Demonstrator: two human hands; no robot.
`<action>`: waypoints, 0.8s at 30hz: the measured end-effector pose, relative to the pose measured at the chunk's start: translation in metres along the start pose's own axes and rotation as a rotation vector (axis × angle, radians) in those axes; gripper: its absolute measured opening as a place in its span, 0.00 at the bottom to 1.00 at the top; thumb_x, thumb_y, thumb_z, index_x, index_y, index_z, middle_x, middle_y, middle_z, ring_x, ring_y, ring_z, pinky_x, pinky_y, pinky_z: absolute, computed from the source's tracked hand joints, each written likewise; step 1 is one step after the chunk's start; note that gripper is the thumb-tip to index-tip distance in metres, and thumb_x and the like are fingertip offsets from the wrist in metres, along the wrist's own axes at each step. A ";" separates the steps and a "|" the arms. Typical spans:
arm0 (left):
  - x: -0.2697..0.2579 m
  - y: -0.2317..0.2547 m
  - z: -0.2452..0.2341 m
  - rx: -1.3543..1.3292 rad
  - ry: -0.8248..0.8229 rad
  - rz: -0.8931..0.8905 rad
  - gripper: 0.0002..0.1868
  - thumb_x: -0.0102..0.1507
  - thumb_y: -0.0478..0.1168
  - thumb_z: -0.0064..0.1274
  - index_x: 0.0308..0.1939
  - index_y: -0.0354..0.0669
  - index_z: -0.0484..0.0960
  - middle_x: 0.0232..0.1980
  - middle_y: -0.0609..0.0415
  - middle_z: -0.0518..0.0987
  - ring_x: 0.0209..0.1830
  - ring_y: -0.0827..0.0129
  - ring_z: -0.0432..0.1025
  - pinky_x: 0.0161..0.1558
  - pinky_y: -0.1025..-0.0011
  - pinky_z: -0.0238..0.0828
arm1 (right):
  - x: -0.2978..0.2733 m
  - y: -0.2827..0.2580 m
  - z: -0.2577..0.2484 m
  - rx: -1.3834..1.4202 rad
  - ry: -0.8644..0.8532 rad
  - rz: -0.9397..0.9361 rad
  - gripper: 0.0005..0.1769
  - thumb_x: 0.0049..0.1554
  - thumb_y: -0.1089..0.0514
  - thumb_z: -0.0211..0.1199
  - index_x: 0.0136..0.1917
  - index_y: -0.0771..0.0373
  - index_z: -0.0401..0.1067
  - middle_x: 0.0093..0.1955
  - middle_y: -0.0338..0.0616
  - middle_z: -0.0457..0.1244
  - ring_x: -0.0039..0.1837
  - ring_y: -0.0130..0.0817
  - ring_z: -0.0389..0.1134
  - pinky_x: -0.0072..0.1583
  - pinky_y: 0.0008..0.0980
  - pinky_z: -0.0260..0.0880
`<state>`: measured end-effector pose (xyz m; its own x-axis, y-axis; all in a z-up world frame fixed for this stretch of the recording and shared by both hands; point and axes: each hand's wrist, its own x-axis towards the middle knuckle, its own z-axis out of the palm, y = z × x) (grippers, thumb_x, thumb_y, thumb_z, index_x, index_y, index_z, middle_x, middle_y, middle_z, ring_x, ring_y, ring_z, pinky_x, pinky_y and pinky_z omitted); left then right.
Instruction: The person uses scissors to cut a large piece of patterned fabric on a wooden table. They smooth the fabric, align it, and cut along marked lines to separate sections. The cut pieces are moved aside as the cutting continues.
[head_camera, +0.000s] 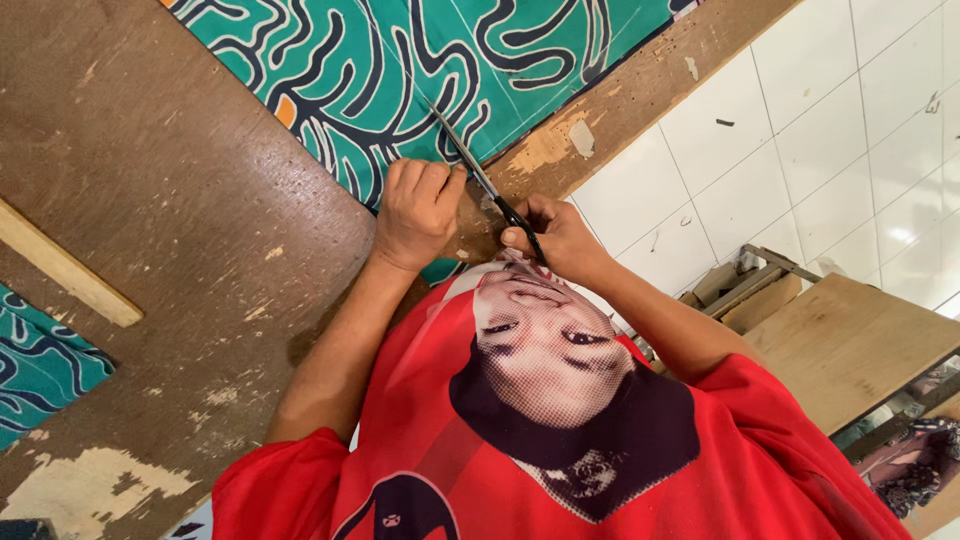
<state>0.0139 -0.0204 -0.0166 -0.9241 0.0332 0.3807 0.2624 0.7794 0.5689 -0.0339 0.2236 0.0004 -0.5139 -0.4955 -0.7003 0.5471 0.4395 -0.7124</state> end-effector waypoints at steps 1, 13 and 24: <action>0.000 0.000 0.000 0.001 -0.003 -0.003 0.10 0.60 0.29 0.57 0.46 0.33 0.84 0.42 0.52 0.73 0.43 0.61 0.69 0.50 0.62 0.66 | 0.004 -0.001 0.001 0.013 -0.014 -0.036 0.26 0.56 0.44 0.74 0.51 0.67 0.71 0.37 0.32 0.63 0.38 0.20 0.62 0.38 0.23 0.61; 0.001 -0.002 0.000 -0.050 -0.060 -0.041 0.12 0.57 0.31 0.56 0.45 0.36 0.83 0.42 0.52 0.73 0.43 0.59 0.69 0.50 0.61 0.65 | 0.028 -0.029 0.009 0.078 -0.018 0.004 0.26 0.55 0.43 0.74 0.49 0.66 0.70 0.35 0.35 0.61 0.35 0.20 0.60 0.36 0.22 0.59; 0.001 -0.006 -0.002 -0.052 -0.094 -0.046 0.13 0.58 0.31 0.55 0.46 0.31 0.83 0.51 0.46 0.74 0.53 0.56 0.69 0.57 0.59 0.65 | 0.041 -0.060 0.013 -0.022 -0.018 0.035 0.27 0.53 0.39 0.72 0.46 0.65 0.70 0.31 0.36 0.60 0.32 0.22 0.61 0.33 0.23 0.58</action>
<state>0.0120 -0.0265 -0.0179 -0.9567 0.0585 0.2852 0.2311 0.7481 0.6220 -0.0792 0.1666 0.0153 -0.4827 -0.4926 -0.7242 0.5501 0.4729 -0.6883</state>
